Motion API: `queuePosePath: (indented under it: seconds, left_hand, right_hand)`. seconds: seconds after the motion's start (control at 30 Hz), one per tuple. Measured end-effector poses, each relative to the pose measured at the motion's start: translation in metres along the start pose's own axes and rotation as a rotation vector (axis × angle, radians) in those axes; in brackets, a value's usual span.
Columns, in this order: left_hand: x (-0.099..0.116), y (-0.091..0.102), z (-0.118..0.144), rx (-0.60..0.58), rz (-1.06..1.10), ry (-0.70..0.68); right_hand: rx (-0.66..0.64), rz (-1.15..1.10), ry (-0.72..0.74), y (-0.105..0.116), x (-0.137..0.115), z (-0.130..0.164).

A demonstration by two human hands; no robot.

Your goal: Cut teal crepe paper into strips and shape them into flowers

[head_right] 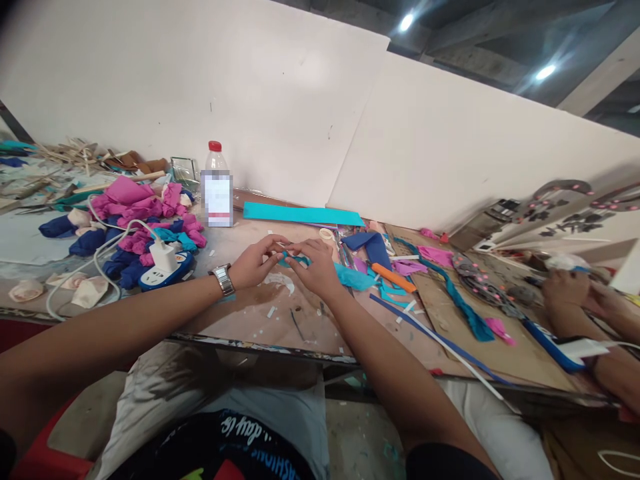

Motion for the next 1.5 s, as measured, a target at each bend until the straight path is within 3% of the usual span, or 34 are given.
queuePosePath:
  seconds: [0.33, 0.67, 1.03, 1.27, 1.5]
  left_hand:
    - [0.001, -0.003, 0.002, -0.04, 0.048, -0.005]
    - [-0.002, -0.008, 0.001, -0.05, 0.126, -0.006]
    - [-0.005, -0.006, 0.0, -0.037, 0.061, 0.07]
    - [-0.013, -0.009, -0.003, -0.01, 0.334, 0.216]
    - [-0.015, -0.01, -0.004, -0.022, 0.303, 0.2]
  right_hand:
    - [0.012, -0.032, 0.093, 0.0, -0.002, 0.001]
    - [0.016, -0.074, 0.075, 0.0, -0.004, 0.001]
    - [0.018, -0.04, 0.047, 0.002, -0.005, 0.0]
    - [0.03, -0.019, 0.028, 0.003, -0.006, 0.0]
    - [0.018, -0.027, -0.005, -0.001, 0.0, 0.003]
Point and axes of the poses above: each hand's wrist, its own z-axis away from the middle knuckle, its own y-axis out of the back of the hand, x = y × z, the point moved 3 cm from there along -z, towards the middle knuckle, and after that the axes turned 1 degree about y, right-handed, at the moved point
